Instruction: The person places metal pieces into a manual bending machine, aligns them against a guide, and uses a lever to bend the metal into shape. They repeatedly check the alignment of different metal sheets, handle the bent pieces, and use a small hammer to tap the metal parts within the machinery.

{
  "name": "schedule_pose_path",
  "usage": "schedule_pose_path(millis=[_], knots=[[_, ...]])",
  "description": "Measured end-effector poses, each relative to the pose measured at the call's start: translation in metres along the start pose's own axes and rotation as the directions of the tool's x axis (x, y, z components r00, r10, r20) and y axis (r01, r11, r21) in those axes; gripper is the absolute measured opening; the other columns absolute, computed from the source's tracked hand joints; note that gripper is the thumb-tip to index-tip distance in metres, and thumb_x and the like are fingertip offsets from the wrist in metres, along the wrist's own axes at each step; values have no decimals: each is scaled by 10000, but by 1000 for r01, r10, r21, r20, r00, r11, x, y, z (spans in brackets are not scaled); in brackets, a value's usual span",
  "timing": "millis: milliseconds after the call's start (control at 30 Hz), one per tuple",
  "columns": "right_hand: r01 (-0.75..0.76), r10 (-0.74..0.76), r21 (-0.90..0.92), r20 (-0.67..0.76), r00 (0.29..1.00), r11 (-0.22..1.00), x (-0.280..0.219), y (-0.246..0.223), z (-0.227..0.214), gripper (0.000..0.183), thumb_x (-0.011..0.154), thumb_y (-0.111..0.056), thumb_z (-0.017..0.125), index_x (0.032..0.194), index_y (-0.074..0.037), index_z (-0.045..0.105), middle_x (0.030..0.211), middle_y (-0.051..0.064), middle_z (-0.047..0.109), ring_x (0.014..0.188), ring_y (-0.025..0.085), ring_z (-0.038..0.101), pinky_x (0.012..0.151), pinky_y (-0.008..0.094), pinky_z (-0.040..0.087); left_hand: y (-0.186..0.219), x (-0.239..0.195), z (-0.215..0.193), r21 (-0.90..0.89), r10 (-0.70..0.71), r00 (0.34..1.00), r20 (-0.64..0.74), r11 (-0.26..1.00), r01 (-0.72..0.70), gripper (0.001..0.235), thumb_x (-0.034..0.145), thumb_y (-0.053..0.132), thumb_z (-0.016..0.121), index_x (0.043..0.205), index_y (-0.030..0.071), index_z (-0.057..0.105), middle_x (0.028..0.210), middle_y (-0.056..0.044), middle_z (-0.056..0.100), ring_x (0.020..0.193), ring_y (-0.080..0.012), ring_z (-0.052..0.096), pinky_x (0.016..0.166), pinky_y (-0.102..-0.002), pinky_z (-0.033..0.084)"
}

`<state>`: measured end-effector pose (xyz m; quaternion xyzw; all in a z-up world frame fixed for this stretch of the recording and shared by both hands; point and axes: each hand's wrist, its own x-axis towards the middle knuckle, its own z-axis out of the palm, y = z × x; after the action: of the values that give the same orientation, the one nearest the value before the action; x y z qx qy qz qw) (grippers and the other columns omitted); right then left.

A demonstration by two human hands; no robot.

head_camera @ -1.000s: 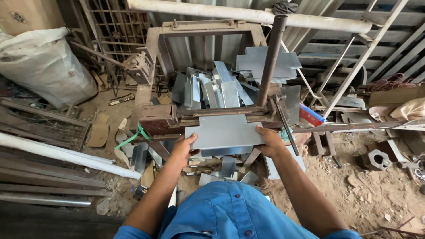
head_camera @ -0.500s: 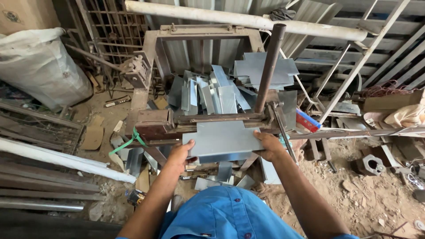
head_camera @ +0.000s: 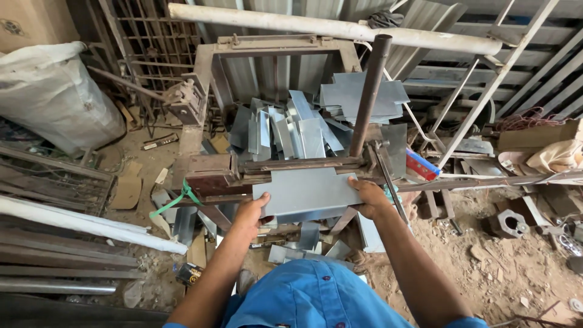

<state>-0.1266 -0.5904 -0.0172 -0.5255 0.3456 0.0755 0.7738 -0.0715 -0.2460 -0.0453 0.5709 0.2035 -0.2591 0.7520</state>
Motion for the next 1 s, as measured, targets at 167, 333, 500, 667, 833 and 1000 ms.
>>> schedule_pose_path(millis=[167,333,500,667,833,1000], knots=[[-2,-1,-59,-55,998,998,-7,-1,5,379,961,-304,659,1209,-18,652,1112,118,698,1003,256,669,852,469,559,1,2,0,13,1,1000,-8,1000,-1,303,884,295,746,1107,92,711,1069,-51,709,950,-217,663,684,-386,594],[32,-33,23,13,999,999,-10,2,6,364,958,-285,663,1192,-5,657,1102,123,702,970,248,691,814,439,591,0,7,-2,-3,-14,1000,-14,1000,14,302,886,295,764,1104,91,716,1063,-47,702,956,-208,651,674,-386,596],[24,-25,43,22,999,999,-11,5,6,354,966,-280,662,1192,-8,652,1077,109,698,947,233,677,782,412,581,4,17,-2,1,-30,999,-36,1000,30,302,880,301,769,1105,110,707,1058,-40,691,961,-205,646,677,-385,596],[32,-33,29,37,999,999,-14,11,1,330,972,-287,647,1180,-30,655,1041,82,681,907,208,643,737,370,552,2,17,-6,16,-23,999,-22,1000,23,305,875,304,768,1100,106,713,1049,-31,696,957,-196,646,685,-381,600],[68,-71,47,60,996,997,-10,22,-10,337,978,-279,660,1172,-3,662,1039,103,685,899,215,642,727,363,544,-2,4,-14,48,13,997,79,999,-17,312,880,297,759,1108,87,720,1037,-37,700,935,-198,655,687,-389,590],[118,-119,25,75,990,993,-44,22,-12,387,969,-272,648,1181,53,641,1061,136,709,945,240,680,780,418,573,-17,-21,-28,14,9,980,201,1000,-12,357,894,278,748,1129,11,721,1076,-109,735,917,-221,705,748,-369,599]])
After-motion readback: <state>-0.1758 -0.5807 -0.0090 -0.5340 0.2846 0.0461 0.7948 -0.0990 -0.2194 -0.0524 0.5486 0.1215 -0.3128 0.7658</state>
